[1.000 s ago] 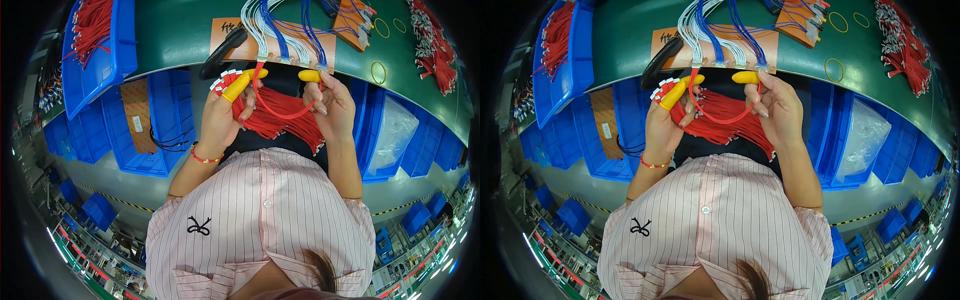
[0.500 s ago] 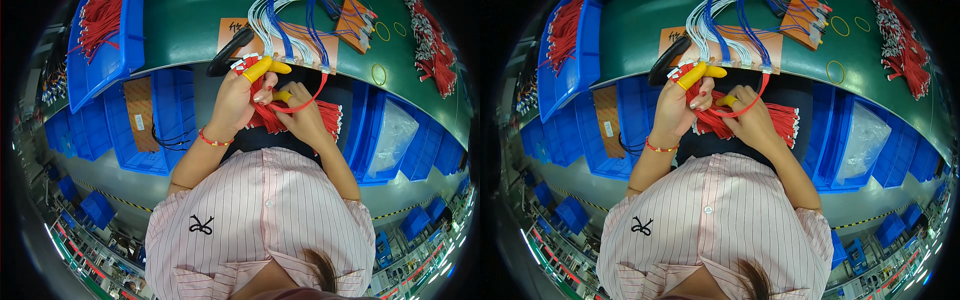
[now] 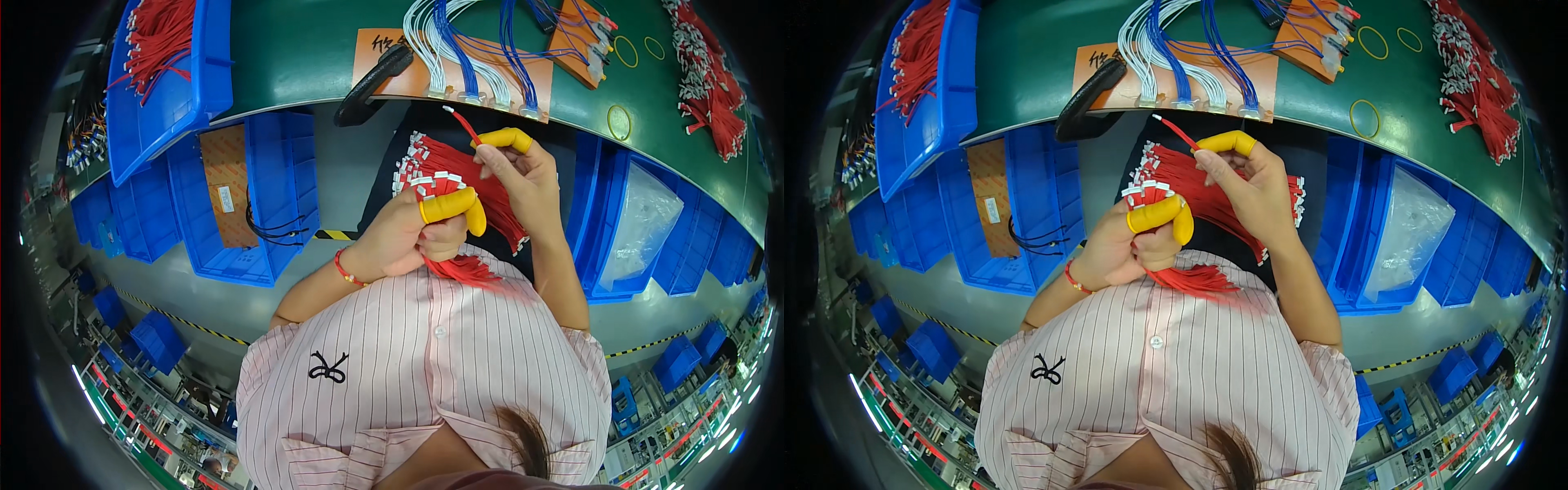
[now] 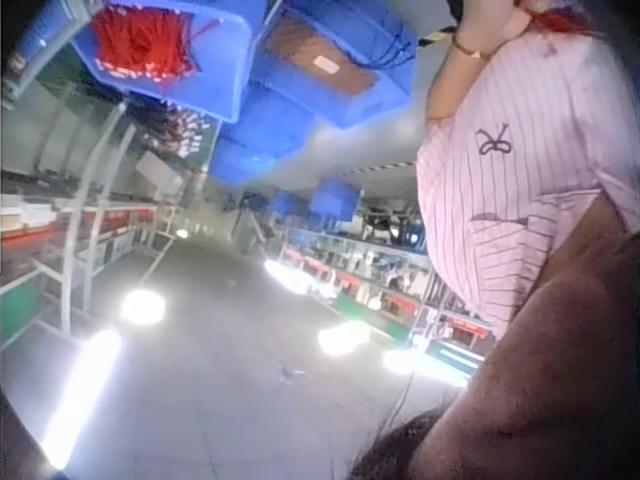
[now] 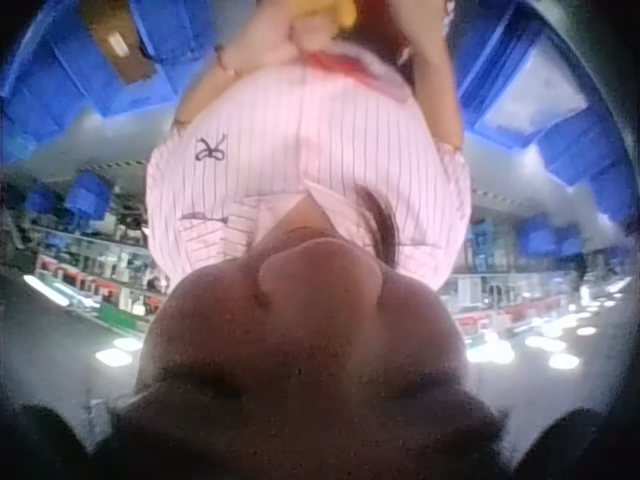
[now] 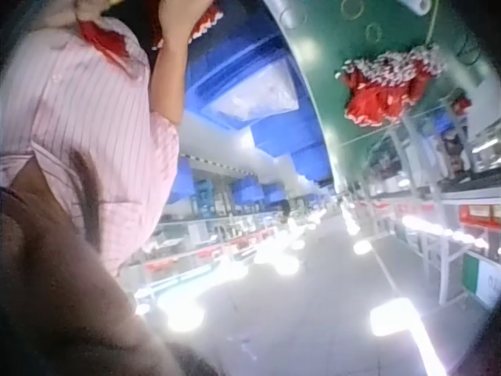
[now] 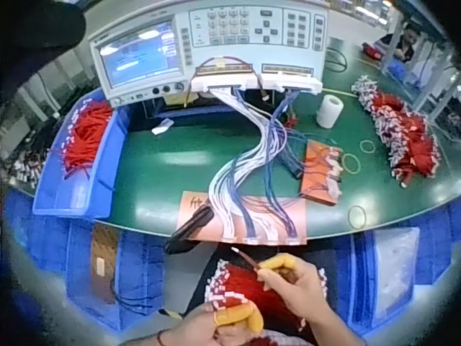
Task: Bundling groups of red wires using rubber bands at an electronics assembly station.
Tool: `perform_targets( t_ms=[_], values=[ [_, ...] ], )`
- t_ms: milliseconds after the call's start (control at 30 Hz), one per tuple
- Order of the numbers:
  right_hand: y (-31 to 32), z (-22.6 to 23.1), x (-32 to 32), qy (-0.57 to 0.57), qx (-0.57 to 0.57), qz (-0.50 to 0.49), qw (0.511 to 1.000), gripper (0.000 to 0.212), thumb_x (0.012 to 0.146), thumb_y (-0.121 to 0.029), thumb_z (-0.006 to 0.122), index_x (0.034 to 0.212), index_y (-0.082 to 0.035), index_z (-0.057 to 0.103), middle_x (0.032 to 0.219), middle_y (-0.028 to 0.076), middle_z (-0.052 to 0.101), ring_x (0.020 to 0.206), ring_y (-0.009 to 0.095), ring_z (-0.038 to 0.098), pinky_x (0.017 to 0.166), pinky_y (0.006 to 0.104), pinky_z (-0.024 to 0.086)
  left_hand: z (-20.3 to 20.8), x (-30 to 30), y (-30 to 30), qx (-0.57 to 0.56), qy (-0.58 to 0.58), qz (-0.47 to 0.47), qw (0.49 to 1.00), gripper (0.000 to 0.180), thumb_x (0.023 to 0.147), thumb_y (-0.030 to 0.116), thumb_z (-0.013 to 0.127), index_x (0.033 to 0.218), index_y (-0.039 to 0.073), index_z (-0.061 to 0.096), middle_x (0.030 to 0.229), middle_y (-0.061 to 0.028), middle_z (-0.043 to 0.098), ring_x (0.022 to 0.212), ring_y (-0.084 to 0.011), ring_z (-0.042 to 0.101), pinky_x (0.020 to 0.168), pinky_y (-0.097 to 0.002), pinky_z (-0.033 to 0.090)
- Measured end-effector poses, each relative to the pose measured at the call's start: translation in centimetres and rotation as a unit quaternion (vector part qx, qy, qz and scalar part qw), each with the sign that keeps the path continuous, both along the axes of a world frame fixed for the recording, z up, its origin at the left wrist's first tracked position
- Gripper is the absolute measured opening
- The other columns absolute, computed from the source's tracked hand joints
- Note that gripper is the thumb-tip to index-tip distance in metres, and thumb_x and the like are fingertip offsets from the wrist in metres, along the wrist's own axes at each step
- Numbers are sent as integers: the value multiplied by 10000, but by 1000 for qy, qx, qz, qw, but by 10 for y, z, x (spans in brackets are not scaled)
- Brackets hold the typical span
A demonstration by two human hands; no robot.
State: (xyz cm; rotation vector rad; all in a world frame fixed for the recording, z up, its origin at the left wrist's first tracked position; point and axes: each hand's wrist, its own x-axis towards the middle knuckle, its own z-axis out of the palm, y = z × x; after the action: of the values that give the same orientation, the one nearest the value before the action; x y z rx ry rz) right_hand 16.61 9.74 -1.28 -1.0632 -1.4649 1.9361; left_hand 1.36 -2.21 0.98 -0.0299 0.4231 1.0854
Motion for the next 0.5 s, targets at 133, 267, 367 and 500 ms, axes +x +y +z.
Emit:
perform_targets(
  t_ms=[133, 267, 367, 500],
  values=[
    [2, 13, 6, 43, -44, 34, 997, 161, 933, -114, 618, 1031, 11, 639, 806, 38, 628, 709, 60, 563, 634, 213, 469, 4, -1, 13, -41, 223, 153, 962, 233, 1009, 201, 456, 969, -6, 556, 606, 55, 350, 480, -36, 281, 456, -217, 234],
    [-2, 24, 5, 14, -46, 58, 997, 153, 942, -112, 604, 1017, 20, 626, 796, 29, 614, 696, 53, 546, 602, 195, 439, -5, -7, 21, 52, 282, 224, 932, 212, 1011, 176, 456, 1020, -18, 540, 635, 36, 391, 480, -37, 294, 473, -211, 251],
    [-10, 26, -1, 13, -42, 64, 997, 149, 954, -125, 588, 979, 19, 613, 736, 3, 565, 631, 35, 477, 544, 171, 362, -9, -6, 27, 91, 265, 222, 934, 231, 1015, 178, 449, 1054, -29, 543, 617, 29, 402, 476, -36, 305, 472, -210, 256],
    [-2, 20, 5, 56, -211, 101, 971, 174, 959, -157, 577, 1002, 9, 610, 682, -30, 498, 567, 24, 395, 487, 173, 285, -7, -7, 31, 101, 242, 185, 947, 265, 1010, 171, 462, 1123, -55, 542, 610, 21, 419, 483, -32, 323, 466, -208, 258]
  ],
)
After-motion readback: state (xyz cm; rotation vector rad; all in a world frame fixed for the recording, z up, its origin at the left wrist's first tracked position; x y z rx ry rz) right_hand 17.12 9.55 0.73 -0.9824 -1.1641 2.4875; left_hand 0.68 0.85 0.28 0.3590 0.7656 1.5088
